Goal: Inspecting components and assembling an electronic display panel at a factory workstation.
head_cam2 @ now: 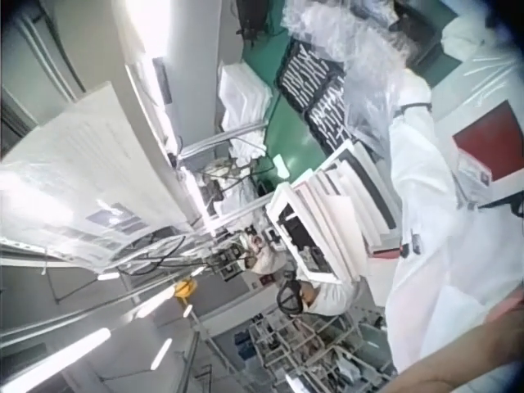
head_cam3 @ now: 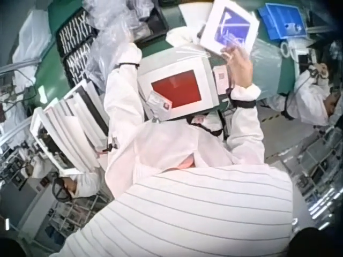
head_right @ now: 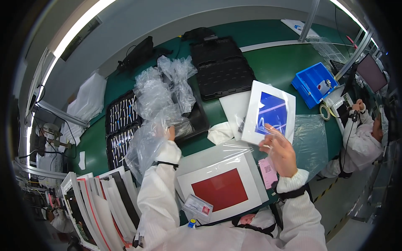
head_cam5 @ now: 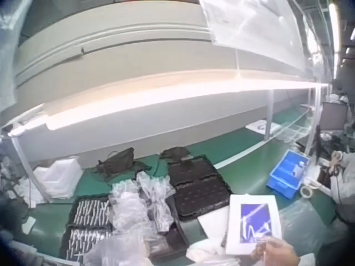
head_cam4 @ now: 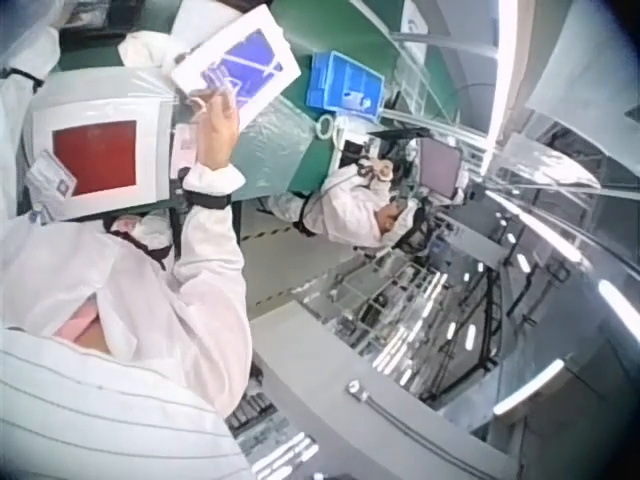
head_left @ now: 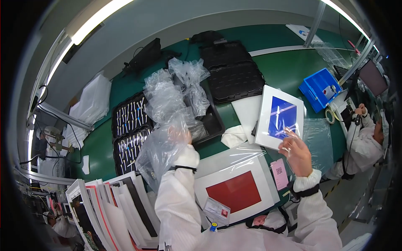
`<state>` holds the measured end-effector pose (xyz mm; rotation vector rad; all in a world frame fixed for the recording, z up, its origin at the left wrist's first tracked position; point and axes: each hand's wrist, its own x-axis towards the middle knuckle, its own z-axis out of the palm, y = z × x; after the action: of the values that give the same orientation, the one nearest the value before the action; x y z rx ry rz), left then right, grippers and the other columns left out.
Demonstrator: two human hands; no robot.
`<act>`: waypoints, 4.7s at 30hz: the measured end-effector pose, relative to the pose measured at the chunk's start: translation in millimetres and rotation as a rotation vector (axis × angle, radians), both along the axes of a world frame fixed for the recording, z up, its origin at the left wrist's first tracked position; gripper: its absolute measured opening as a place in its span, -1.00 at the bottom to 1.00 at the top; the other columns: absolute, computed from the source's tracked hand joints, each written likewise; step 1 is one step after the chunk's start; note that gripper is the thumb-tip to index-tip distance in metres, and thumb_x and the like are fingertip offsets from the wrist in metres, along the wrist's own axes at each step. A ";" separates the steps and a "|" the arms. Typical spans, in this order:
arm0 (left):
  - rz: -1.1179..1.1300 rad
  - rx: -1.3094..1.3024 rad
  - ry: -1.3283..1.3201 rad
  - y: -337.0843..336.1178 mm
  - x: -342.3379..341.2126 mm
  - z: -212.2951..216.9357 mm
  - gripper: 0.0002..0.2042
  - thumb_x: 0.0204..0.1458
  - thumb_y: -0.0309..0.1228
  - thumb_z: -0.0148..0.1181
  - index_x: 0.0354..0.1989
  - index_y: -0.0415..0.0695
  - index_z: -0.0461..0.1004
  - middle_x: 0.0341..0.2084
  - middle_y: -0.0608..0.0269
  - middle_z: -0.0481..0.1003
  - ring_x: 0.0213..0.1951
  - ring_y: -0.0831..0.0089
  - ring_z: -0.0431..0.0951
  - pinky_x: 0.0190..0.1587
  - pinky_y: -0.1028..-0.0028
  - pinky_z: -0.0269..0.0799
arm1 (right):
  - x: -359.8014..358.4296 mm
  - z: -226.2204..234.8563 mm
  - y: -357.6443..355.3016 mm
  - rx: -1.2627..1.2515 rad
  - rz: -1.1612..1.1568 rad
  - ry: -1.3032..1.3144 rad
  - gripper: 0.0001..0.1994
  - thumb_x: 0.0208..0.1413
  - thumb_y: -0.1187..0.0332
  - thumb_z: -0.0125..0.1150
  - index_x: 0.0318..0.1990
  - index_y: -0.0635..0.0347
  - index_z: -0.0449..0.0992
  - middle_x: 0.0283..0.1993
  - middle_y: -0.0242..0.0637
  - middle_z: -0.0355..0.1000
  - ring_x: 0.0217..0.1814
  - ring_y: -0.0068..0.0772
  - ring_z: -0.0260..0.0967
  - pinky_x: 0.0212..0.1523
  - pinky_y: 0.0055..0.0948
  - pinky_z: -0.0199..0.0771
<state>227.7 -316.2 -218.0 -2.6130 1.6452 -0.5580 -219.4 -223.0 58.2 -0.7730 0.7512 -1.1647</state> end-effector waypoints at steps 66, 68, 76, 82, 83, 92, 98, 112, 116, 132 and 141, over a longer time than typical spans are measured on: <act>0.142 0.115 1.967 149.3 -479.8 184.5 -0.80 0.01 -0.50 0.09 -0.25 -0.38 0.45 -0.38 0.06 0.50 -0.28 0.38 0.52 -0.14 0.49 0.43 | -285.9 -94.6 -86.3 -0.008 -0.052 0.636 -0.85 -0.11 0.59 0.14 -0.31 0.30 0.47 -0.39 -0.37 0.40 -0.38 -0.65 0.31 -0.32 -0.67 0.33; 0.169 0.185 1.937 142.2 -493.1 170.3 -0.81 -0.03 -0.53 0.14 -0.25 -0.38 0.44 -0.40 0.11 0.51 -0.31 0.46 0.52 -0.20 0.57 0.41 | -276.7 -86.7 -116.1 0.009 -0.029 0.637 -0.86 -0.13 0.59 0.15 -0.33 0.30 0.47 -0.41 -0.36 0.40 -0.40 -0.64 0.32 -0.32 -0.66 0.33; 0.370 0.014 1.940 80.4 -512.2 122.2 -0.78 0.00 -0.40 0.14 -0.30 -0.34 0.47 -0.50 0.21 0.49 -0.45 0.55 0.49 -0.39 0.63 0.40 | -237.7 -114.5 -220.5 -0.281 0.096 0.987 -0.96 -0.09 0.51 0.17 -0.43 0.25 0.50 -0.45 -0.30 0.46 -0.42 -0.48 0.39 -0.34 -0.58 0.40; 0.495 0.061 1.908 50.5 -493.1 118.9 -0.75 0.03 -0.36 0.09 -0.30 -0.36 0.47 -0.55 0.19 0.48 -0.59 0.53 0.46 -0.56 0.60 0.39 | -199.3 -145.3 -256.5 -0.299 0.129 1.069 -0.91 -0.10 0.47 0.20 -0.39 0.23 0.55 -0.42 -0.21 0.49 -0.43 -0.39 0.42 -0.29 -0.53 0.43; 0.512 0.088 1.862 47.6 -489.5 122.2 -0.75 0.03 -0.35 0.09 -0.30 -0.35 0.47 -0.55 0.19 0.48 -0.59 0.54 0.46 -0.56 0.61 0.38 | -192.8 -149.4 -258.7 -0.303 0.124 1.077 -0.91 -0.09 0.47 0.20 -0.39 0.23 0.56 -0.42 -0.21 0.49 -0.43 -0.38 0.42 -0.29 -0.53 0.43; 0.497 0.178 1.745 36.9 -484.3 128.6 -0.75 0.01 -0.34 0.11 -0.33 -0.33 0.48 -0.59 0.19 0.49 -0.68 0.57 0.43 -0.67 0.64 0.28 | -178.3 -162.7 -265.7 -0.379 0.024 1.123 -0.92 -0.13 0.47 0.21 -0.42 0.22 0.56 -0.44 -0.20 0.48 -0.44 -0.33 0.41 -0.34 -0.50 0.42; 0.465 0.188 1.735 39.3 -482.4 121.8 -0.75 0.01 -0.33 0.10 -0.35 -0.34 0.49 -0.60 0.20 0.48 -0.69 0.58 0.42 -0.69 0.65 0.26 | -174.6 -169.1 -272.3 -0.466 0.028 1.134 -0.92 -0.17 0.51 0.23 -0.45 0.24 0.56 -0.44 -0.22 0.46 -0.41 -0.35 0.37 -0.36 -0.50 0.39; -0.349 -0.039 0.780 48.6 -481.2 128.9 -0.68 -0.15 -0.53 0.18 -0.15 -0.15 0.40 -0.12 0.05 0.30 -0.08 0.14 0.30 -0.02 0.34 0.20 | -169.5 -150.4 -240.5 -0.806 0.013 1.448 -0.44 -0.13 0.42 0.23 0.10 0.14 0.22 0.19 -0.16 0.09 0.24 -0.08 0.00 0.20 -0.25 0.04; -0.197 -0.151 0.682 33.7 -456.8 131.0 -0.61 -0.14 -0.52 0.16 -0.05 -0.18 0.32 -0.12 -0.01 0.31 -0.07 0.05 0.29 0.02 0.27 0.16 | -202.4 -150.4 -208.6 -0.651 -0.073 1.750 -0.43 -0.03 0.36 0.17 0.17 0.15 0.12 0.27 0.04 -0.15 0.30 0.08 -0.17 0.25 -0.12 -0.11; -0.076 0.172 1.036 -21.8 -401.2 113.6 -0.59 0.10 -0.15 -0.12 -0.25 -0.33 0.42 -0.38 -0.09 0.47 -0.31 0.07 0.46 -0.18 0.29 0.33 | -254.9 -181.8 -105.3 0.591 0.067 0.480 -0.50 -0.01 0.40 0.15 0.06 0.39 0.13 -0.18 -0.18 0.36 -0.20 -0.37 0.36 -0.16 -0.41 0.38; -0.176 0.078 1.598 28.9 -427.6 169.4 -0.69 0.09 -0.28 -0.02 -0.21 -0.32 0.41 -0.46 0.25 0.44 -0.36 0.58 0.37 -0.28 0.60 0.28 | -269.3 -40.7 -49.2 0.076 -0.298 0.268 -0.64 -0.07 0.40 0.16 -0.12 0.24 0.21 -0.22 -0.25 0.35 -0.24 -0.53 0.33 -0.23 -0.55 0.35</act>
<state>-199.9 -287.3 -48.6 -2.7529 1.8126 2.0381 -488.6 -272.2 17.5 -0.7793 1.1587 -1.3037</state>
